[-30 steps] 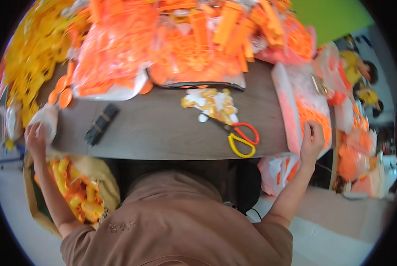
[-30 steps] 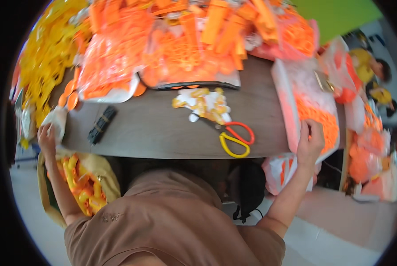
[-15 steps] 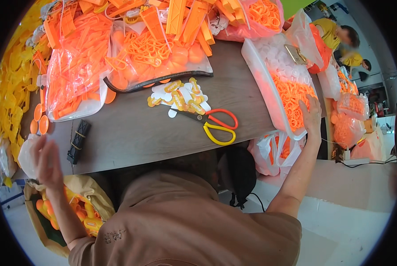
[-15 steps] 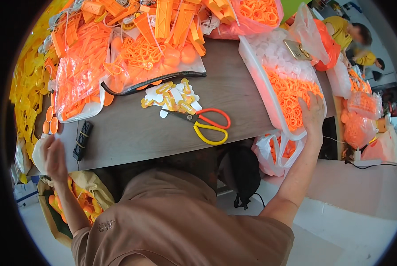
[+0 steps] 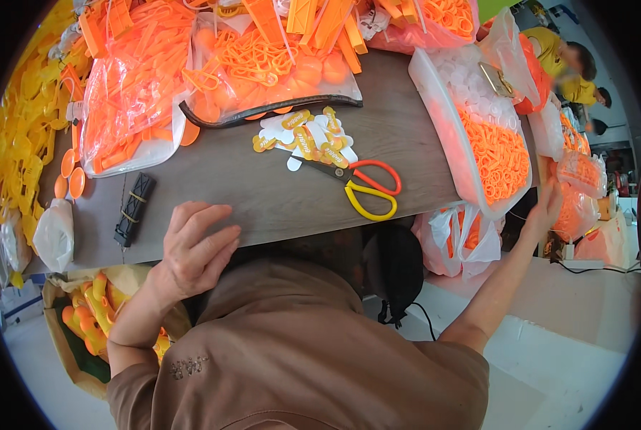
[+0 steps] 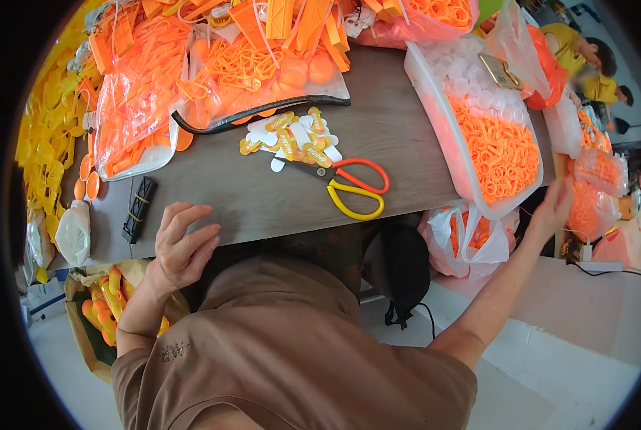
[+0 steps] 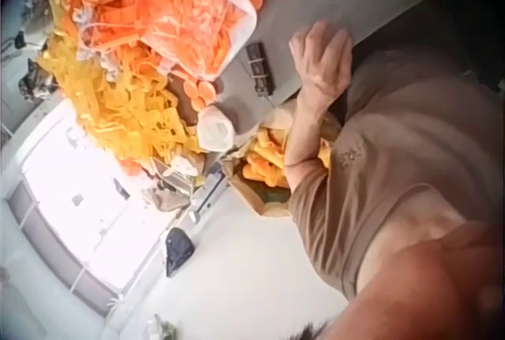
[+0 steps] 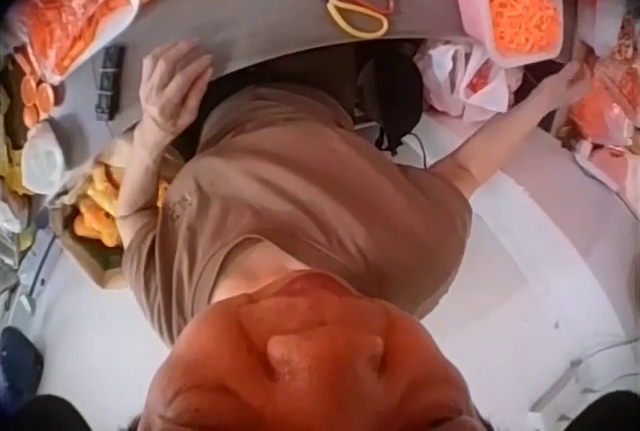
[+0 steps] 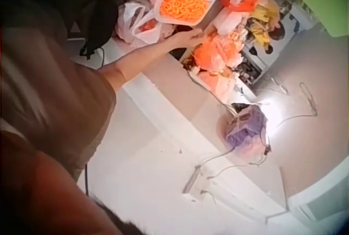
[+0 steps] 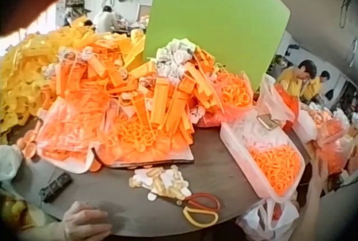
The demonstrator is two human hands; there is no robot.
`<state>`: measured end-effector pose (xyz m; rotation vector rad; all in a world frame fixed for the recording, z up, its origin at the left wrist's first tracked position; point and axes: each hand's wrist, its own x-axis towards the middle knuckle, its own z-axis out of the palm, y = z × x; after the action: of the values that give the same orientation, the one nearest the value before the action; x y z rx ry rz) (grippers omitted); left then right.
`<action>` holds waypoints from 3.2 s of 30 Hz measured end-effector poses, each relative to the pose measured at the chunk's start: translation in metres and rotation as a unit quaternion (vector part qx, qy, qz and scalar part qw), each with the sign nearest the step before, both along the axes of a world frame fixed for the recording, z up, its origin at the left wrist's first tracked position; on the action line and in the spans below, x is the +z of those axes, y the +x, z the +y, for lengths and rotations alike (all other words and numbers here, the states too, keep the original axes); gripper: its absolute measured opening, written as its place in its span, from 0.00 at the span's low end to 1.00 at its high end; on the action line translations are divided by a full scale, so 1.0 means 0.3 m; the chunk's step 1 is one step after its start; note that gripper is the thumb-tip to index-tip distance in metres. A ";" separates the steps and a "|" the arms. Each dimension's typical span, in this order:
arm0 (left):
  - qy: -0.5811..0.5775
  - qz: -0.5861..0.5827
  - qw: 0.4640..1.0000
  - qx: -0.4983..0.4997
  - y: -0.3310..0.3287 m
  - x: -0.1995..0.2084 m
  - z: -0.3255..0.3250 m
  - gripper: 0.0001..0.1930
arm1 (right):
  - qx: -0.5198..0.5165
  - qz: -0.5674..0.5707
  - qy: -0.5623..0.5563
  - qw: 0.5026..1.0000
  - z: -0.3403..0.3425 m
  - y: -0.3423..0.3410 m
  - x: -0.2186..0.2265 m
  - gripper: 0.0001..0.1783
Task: Assembling plastic toy components and packaging them at a factory workbench.
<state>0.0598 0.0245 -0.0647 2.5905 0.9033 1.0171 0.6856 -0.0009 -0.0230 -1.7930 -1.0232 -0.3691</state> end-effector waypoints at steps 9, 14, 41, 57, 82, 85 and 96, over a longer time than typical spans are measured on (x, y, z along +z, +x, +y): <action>-0.076 -0.060 0.991 0.097 -0.032 -0.123 -0.015 0.12 | 0.013 0.419 -0.168 0.892 -0.330 -0.121 -0.428 0.15; -0.069 -0.058 0.992 0.088 -0.024 -0.140 -0.002 0.11 | -0.047 0.060 -0.410 0.909 -0.290 -0.095 -0.560 0.23; -0.052 0.025 0.918 -0.391 0.951 -0.201 -0.080 0.19 | -0.084 0.020 -0.173 0.981 -0.291 0.123 -0.253 0.11; -0.305 0.106 0.903 -0.284 1.317 -0.396 -0.090 0.17 | 0.048 0.083 -0.576 0.812 -0.260 0.274 -0.701 0.44; -0.104 -0.047 0.862 -0.493 1.095 -0.324 -0.154 0.22 | -0.046 0.144 -0.607 0.780 -0.174 0.158 -1.187 0.46; -0.098 -0.055 0.865 -0.490 1.096 -0.325 -0.150 0.19 | -0.074 0.102 -0.622 0.773 -0.190 0.120 -1.131 0.46; -0.086 -0.103 0.866 -0.482 1.083 -0.332 -0.143 0.14 | 0.152 0.182 -0.510 0.827 -0.278 0.099 -1.062 0.48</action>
<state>0.3846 -0.0184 -0.1643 2.2229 -0.3610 0.8013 0.7151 -0.0845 -0.3417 -2.4064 -1.3021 0.8713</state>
